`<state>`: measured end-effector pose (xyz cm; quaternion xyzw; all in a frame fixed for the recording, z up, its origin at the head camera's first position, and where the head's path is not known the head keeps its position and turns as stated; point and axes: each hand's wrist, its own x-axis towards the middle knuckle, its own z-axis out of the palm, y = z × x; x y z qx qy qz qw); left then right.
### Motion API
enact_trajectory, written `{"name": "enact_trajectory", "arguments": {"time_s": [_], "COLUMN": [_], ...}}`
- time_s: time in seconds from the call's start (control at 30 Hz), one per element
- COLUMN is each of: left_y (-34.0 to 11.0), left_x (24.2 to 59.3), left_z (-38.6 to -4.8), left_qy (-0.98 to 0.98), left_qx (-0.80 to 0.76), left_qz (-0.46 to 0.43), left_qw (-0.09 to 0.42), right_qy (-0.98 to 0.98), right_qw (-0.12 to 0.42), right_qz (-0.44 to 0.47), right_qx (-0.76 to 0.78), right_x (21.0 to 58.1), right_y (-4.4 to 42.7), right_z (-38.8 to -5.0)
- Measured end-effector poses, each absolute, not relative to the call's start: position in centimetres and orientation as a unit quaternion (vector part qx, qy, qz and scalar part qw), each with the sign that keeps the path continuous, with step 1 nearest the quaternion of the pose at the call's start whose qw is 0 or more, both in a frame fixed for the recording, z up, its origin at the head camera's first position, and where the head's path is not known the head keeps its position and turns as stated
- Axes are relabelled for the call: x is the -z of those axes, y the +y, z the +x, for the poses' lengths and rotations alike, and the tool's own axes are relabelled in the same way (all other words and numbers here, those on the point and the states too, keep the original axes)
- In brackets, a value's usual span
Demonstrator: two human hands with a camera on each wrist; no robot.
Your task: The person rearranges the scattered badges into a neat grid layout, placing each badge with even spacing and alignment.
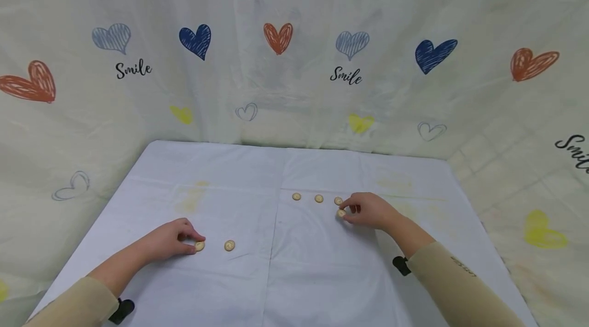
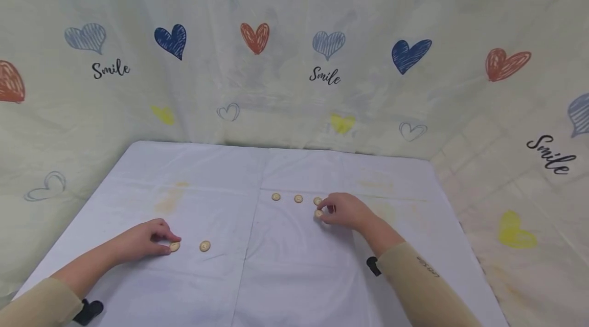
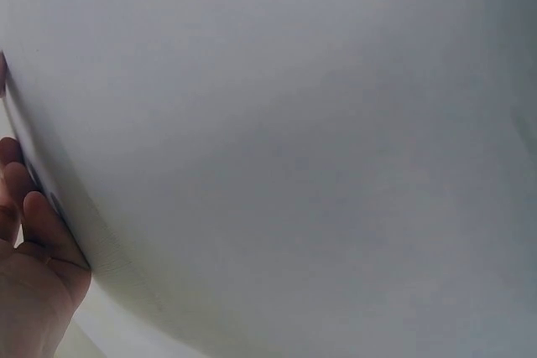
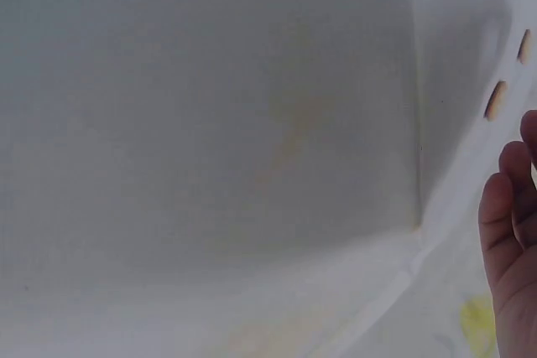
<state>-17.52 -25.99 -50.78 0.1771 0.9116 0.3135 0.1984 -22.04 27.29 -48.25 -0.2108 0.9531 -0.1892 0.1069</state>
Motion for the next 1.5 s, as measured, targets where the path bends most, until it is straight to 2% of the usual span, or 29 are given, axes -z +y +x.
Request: {"name": "enact_trajectory", "arguments": {"time_s": [0.47, 1.5], "left_y": [-26.2, -25.9], "left_x": [51.0, 50.7], "left_z": [-17.5, -17.2], "left_qy": [0.911, 0.913], "left_qx": [-0.32, -0.32], "left_qz": [0.173, 0.146], "left_qw": [0.197, 0.207], "right_qy": [0.958, 0.953], "right_qw": [0.123, 0.144], "right_qz": [-0.221, -0.207], "right_qx": [0.139, 0.166], "right_x": [48.7, 49.6], "right_y": [27.4, 27.9], "right_z": [-23.8, -23.7]}}
